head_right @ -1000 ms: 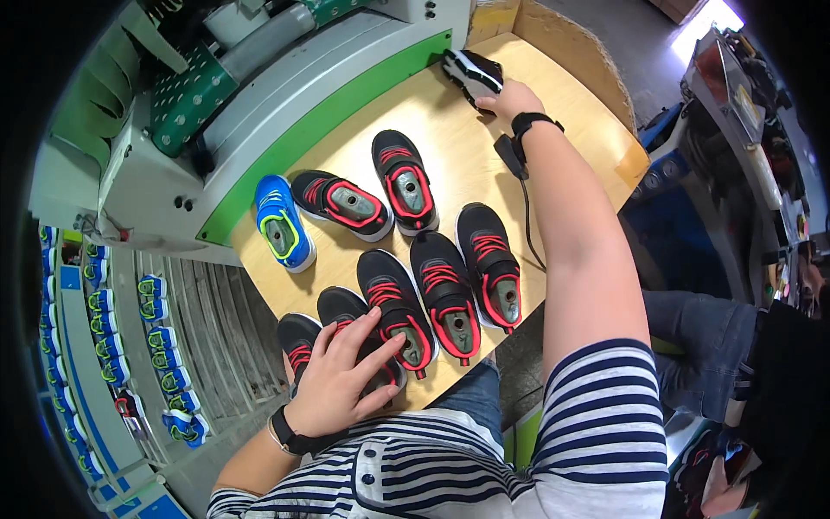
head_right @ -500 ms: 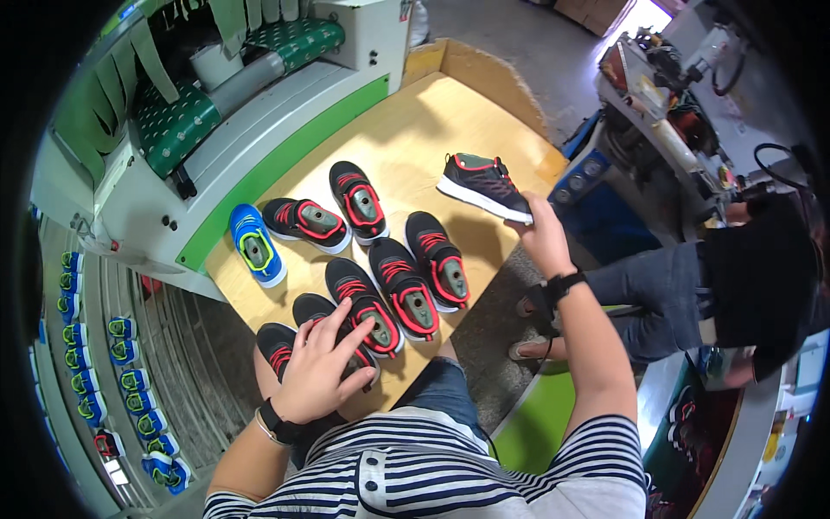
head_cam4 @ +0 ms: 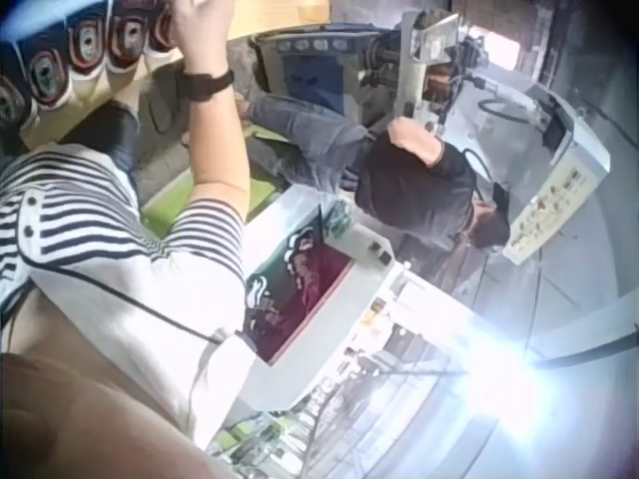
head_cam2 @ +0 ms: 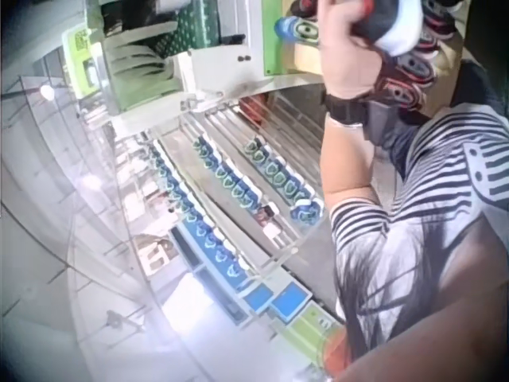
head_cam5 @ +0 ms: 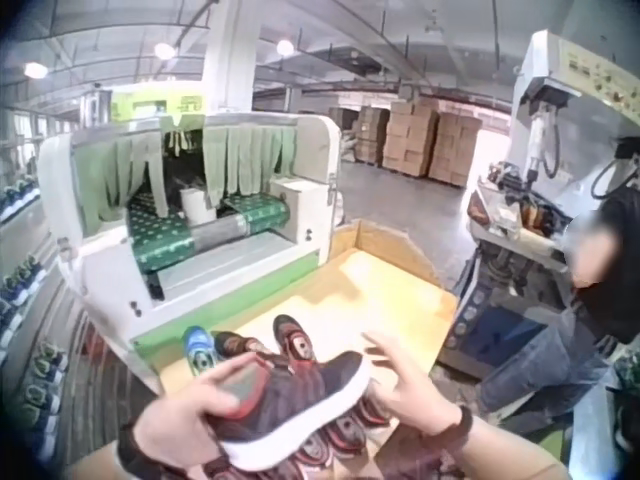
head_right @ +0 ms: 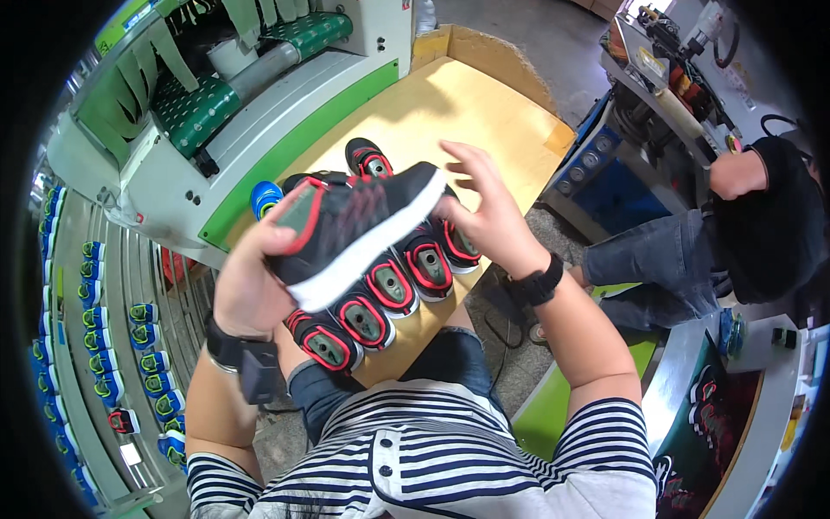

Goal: The person repeatedly picks up black sneakers with red laces from a wooden table, turns them over to view the soles, and places them back down. A green conveyor machine is visible nearby, and another person is working in the background.

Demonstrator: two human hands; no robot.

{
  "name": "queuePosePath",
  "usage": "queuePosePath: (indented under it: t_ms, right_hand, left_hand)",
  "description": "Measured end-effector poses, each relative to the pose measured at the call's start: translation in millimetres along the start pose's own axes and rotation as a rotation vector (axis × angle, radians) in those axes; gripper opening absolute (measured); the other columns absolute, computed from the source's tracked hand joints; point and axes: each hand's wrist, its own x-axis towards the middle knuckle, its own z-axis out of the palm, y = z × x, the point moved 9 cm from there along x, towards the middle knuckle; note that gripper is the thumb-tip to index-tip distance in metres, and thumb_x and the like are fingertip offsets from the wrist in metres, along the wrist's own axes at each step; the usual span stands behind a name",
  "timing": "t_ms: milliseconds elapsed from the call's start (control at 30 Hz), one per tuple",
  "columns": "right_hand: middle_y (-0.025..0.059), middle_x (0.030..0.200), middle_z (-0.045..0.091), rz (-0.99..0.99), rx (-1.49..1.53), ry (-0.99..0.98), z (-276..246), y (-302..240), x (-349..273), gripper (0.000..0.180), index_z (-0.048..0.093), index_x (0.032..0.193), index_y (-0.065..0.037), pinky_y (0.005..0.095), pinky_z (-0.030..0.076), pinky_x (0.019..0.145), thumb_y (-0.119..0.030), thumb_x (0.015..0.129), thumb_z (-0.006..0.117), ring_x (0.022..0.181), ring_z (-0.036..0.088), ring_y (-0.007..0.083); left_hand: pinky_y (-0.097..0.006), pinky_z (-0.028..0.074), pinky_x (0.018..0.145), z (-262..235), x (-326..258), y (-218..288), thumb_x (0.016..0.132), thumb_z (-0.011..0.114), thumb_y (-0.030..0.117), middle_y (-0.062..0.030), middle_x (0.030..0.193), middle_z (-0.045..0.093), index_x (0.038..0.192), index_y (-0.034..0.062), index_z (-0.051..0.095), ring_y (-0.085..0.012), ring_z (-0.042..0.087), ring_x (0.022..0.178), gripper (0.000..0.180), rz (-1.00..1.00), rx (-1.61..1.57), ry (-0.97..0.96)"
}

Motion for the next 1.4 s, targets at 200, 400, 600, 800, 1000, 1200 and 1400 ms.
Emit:
queuePosePath:
  t_ms: [200, 400, 600, 800, 1000, 1200, 1400]
  right_hand:
    - [0.0254, 0.143, 0.052, 0.195, -0.133, -0.221, 60, 46, -81, 0.056, 0.050, 0.143, 0.001, 0.0453, 0.042, 0.112, -0.015, 0.094, 0.071, 0.132, 0.052, 0.0394]
    - [0.0297, 0.153, 0.035, 0.220, -0.331, -0.135, 87, 33, -93, 0.072, 0.038, 0.153, -0.006, 0.0501, 0.037, 0.115, -0.006, 0.089, 0.070, 0.139, 0.040, 0.0496]
    - [0.0150, 0.136, 0.055, 0.428, -0.012, 0.006, 62, 37, -69, 0.060, 0.054, 0.140, -0.009, 0.0413, 0.043, 0.107, -0.004, 0.083, 0.072, 0.128, 0.054, 0.0311]
    - [0.0153, 0.135, 0.059, 0.148, 0.113, 0.068, 10, -29, 77, 0.064, 0.050, 0.142, -0.002, 0.0398, 0.039, 0.113, -0.016, 0.085, 0.076, 0.129, 0.054, 0.0249]
    - [0.0176, 0.122, 0.069, -0.300, 0.007, 0.098, 77, -76, 335, 0.049, 0.056, 0.130, -0.008, 0.0434, 0.050, 0.102, -0.008, 0.083, 0.073, 0.120, 0.064, 0.0323]
    - [0.0273, 0.169, -0.004, -0.047, -0.310, 0.018, 173, 51, 399, 0.091, 0.032, 0.159, -0.043, 0.0462, 0.046, 0.111, -0.001, 0.085, 0.064, 0.135, 0.052, 0.0481]
    - [0.0318, 0.162, 0.027, -0.015, -0.663, -0.217, 117, 132, 326, 0.075, 0.039, 0.158, -0.031, 0.0483, 0.039, 0.116, -0.049, 0.092, 0.069, 0.141, 0.044, 0.0468]
  left_hand:
    - [-0.046, 0.040, 0.119, -11, 0, 112, 0.094, 0.055, 0.010, -0.0242, 0.148, 0.052, 0.153, -0.0072, 0.033, -0.0330, 0.055, 0.135, 0.065, 0.519, 0.227, 0.126]
    - [-0.042, 0.040, 0.112, -79, 76, 260, 0.083, 0.071, 0.021, -0.0277, 0.141, 0.045, 0.148, -0.0064, 0.036, -0.0372, 0.050, 0.128, 0.079, 1.163, 1.140, 0.840]
    - [-0.046, 0.034, 0.117, -150, 134, 305, 0.085, 0.071, 0.035, -0.0356, 0.147, 0.036, 0.150, -0.0089, 0.032, -0.0480, 0.038, 0.137, 0.088, 0.975, 1.312, 1.069]
    - [-0.045, 0.027, 0.121, -98, 67, 221, 0.098, 0.068, 0.029, -0.0264, 0.160, 0.021, 0.152, 0.0021, 0.040, -0.0394, 0.027, 0.149, 0.067, 1.079, 1.345, 0.652]
    - [-0.048, 0.022, 0.125, -74, 9, 58, 0.088, 0.076, 0.016, -0.0238, 0.165, 0.010, 0.154, 0.0087, 0.038, -0.0393, 0.019, 0.154, 0.077, 0.463, 1.367, 0.386]
    - [-0.055, 0.018, 0.123, -81, -7, -33, 0.094, 0.071, 0.038, -0.0295, 0.166, 0.009, 0.160, 0.0100, 0.030, -0.0488, 0.015, 0.153, 0.082, 0.025, 1.586, 0.188]
    - [-0.068, 0.012, 0.119, -106, -9, -76, 0.099, 0.060, 0.049, -0.0286, 0.168, 0.008, 0.162, 0.0162, 0.031, -0.0542, 0.005, 0.153, 0.077, -0.197, 1.562, -0.010]
